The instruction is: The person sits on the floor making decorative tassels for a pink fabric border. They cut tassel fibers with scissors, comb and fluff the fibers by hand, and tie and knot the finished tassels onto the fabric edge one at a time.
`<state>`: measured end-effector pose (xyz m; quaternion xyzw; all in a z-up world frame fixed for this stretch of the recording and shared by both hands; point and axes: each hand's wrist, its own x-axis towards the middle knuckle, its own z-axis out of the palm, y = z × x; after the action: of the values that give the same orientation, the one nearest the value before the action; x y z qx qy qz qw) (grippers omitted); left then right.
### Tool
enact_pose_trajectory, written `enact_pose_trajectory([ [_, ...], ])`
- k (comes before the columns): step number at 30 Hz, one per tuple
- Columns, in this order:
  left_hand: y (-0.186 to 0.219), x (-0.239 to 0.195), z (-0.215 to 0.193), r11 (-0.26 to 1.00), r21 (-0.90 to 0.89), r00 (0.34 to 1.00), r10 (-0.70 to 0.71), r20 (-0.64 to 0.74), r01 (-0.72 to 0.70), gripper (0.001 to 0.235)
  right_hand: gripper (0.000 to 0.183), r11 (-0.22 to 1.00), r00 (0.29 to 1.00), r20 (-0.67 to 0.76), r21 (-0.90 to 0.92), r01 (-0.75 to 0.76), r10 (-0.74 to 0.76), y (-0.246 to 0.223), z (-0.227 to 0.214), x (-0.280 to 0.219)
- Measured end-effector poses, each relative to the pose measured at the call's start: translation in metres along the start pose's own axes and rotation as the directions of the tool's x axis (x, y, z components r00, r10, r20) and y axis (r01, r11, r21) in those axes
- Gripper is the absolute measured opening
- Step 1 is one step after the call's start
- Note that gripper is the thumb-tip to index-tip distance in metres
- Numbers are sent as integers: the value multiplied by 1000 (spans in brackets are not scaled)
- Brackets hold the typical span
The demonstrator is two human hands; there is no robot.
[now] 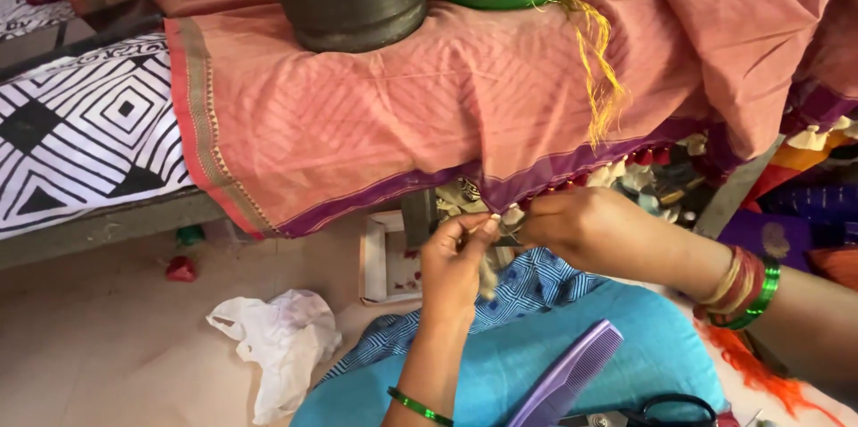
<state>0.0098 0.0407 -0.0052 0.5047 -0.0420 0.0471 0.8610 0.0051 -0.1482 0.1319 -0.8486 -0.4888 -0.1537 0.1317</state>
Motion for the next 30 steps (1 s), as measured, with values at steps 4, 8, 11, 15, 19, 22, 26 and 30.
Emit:
enact_pose_trajectory([
  [4, 19, -6, 2, 893, 392, 967, 253, -26, -223, 13, 27, 974, 978, -33, -103, 202, -206, -17, -22, 30],
  [8, 38, -14, 13, 686, 602, 889, 448, 93, -408, 10, 23, 964, 978, 7, -167, 209, -211, -20, -24, 66],
  [11, 42, -12, 11, 446, 745, 785, 598, 164, -496, 8, 18, 945, 990, 129, -315, 91, -52, -18, -9, 79],
  [15, 70, -26, 27, -151, 809, 513, 704, 492, -568, 19, 16, 922, 992, 125, -385, 49, -1, -18, -2, 72],
  [19, 28, -3, 20, 568, 739, 879, 471, 71, -364, 12, 15, 986, 983, -184, -165, -13, -18, -21, -4, 45],
  [22, 1, 10, 12, 984, 174, 999, -34, 0, 34, 13, 15, 985, 964, -208, -7, -174, 169, -13, 6, 27],
  [26, -27, 15, 1, 999, -32, 998, -11, 62, 13, 14, 14, 952, 951, -148, 186, -242, 271, 10, 21, -1],
  [30, -15, 9, -8, 1000, -5, 997, 30, 67, -29, 17, 19, 990, 965, -219, 44, -136, 142, 17, 31, -15],
])
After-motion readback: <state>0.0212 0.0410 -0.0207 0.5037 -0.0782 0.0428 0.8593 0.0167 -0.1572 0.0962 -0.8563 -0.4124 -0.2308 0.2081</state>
